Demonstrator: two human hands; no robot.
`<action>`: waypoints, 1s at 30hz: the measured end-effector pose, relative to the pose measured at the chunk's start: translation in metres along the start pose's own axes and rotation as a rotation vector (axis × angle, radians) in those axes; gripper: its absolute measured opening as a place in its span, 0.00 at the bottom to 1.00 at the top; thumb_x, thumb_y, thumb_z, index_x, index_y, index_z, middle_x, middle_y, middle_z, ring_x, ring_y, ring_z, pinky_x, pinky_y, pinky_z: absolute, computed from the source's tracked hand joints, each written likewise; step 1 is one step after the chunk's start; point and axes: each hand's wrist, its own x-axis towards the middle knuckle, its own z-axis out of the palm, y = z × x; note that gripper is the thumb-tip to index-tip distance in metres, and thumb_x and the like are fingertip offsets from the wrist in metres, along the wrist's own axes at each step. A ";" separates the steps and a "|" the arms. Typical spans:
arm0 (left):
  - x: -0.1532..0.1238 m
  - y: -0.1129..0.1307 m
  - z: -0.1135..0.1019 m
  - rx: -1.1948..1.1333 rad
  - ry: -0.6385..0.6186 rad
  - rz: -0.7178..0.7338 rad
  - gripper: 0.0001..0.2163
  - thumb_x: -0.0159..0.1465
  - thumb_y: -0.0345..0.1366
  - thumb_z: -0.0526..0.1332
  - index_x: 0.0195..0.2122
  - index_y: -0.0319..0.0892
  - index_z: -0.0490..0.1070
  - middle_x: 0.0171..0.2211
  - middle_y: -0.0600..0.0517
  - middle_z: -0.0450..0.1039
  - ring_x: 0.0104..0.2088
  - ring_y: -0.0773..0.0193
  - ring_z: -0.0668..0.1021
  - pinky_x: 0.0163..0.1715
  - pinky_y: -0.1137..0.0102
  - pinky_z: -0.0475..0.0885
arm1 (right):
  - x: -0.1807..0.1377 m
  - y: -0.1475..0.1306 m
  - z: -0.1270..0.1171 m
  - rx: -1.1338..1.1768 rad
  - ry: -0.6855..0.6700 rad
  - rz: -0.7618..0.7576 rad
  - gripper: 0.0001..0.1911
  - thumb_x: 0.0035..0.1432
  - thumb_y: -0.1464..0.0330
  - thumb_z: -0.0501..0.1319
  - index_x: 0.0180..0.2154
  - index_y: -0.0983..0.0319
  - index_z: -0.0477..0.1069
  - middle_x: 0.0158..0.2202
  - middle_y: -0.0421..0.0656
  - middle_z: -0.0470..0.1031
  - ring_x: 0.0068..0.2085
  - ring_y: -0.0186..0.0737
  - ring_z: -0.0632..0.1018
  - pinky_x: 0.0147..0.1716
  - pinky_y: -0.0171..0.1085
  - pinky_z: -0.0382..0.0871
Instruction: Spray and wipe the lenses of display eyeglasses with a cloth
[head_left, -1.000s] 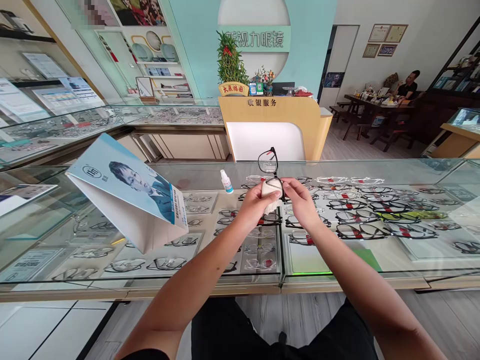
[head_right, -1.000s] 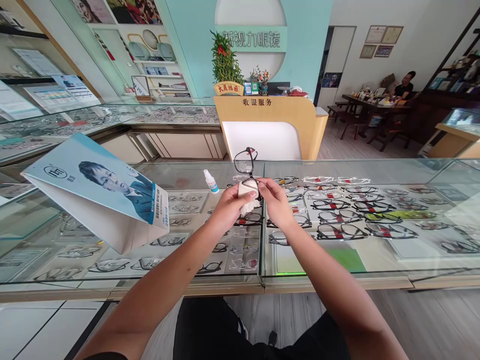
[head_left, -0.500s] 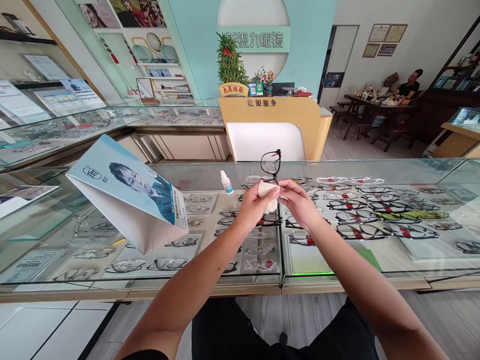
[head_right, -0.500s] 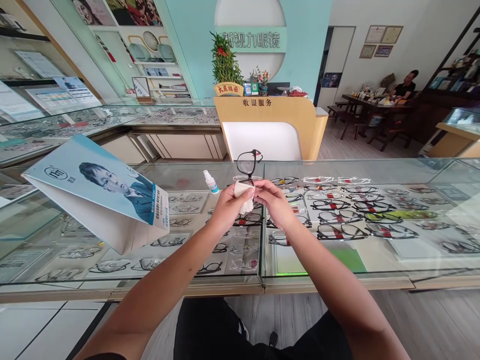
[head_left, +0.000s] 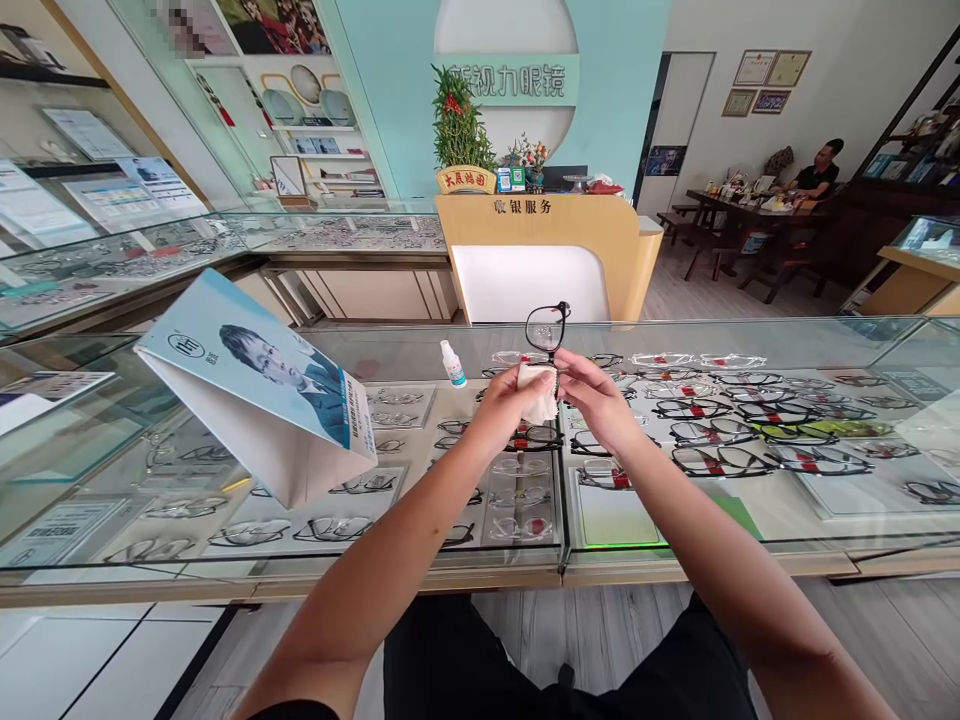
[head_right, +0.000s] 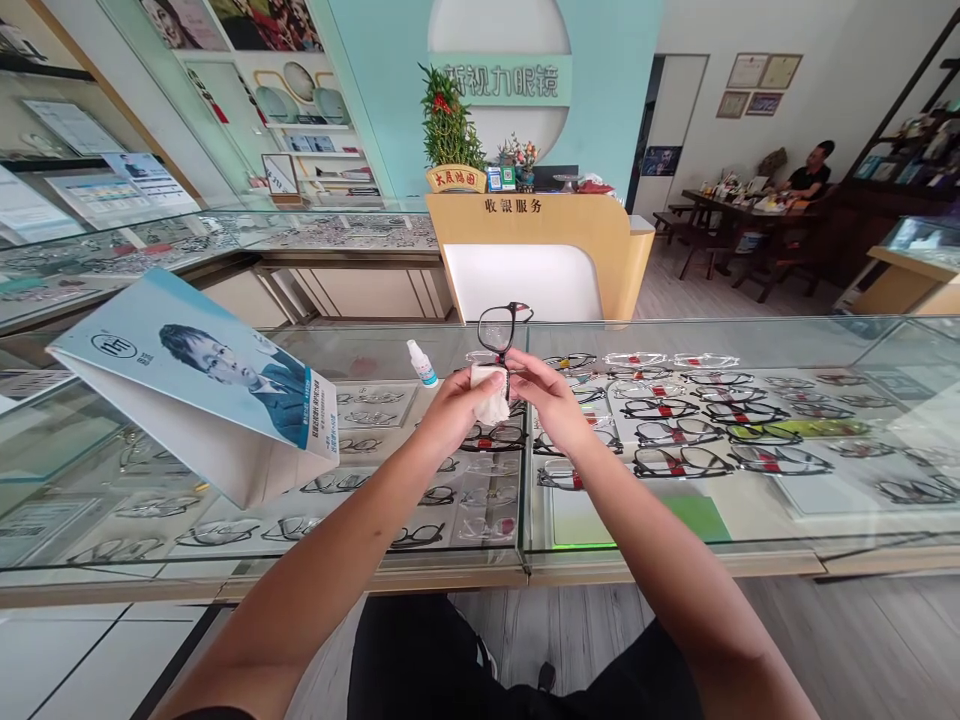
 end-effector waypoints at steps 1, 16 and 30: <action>0.001 -0.001 -0.001 -0.006 -0.026 -0.009 0.31 0.46 0.61 0.87 0.38 0.41 0.84 0.32 0.51 0.82 0.30 0.64 0.78 0.33 0.68 0.72 | 0.001 -0.001 -0.001 -0.006 -0.015 -0.001 0.22 0.57 0.61 0.78 0.54 0.45 0.89 0.53 0.37 0.87 0.39 0.39 0.77 0.47 0.44 0.76; 0.002 0.002 -0.010 0.057 -0.254 -0.037 0.30 0.50 0.53 0.88 0.42 0.40 0.79 0.32 0.50 0.83 0.31 0.65 0.77 0.32 0.70 0.68 | 0.004 -0.004 -0.007 0.020 -0.113 0.013 0.15 0.58 0.64 0.76 0.48 0.49 0.90 0.40 0.37 0.86 0.34 0.38 0.75 0.42 0.44 0.73; 0.004 -0.005 -0.009 -0.107 -0.228 -0.091 0.25 0.49 0.48 0.89 0.38 0.41 0.81 0.31 0.53 0.80 0.31 0.66 0.78 0.32 0.69 0.71 | 0.003 -0.008 -0.006 -0.007 -0.132 -0.044 0.15 0.57 0.59 0.78 0.47 0.50 0.88 0.51 0.41 0.89 0.53 0.50 0.82 0.49 0.46 0.74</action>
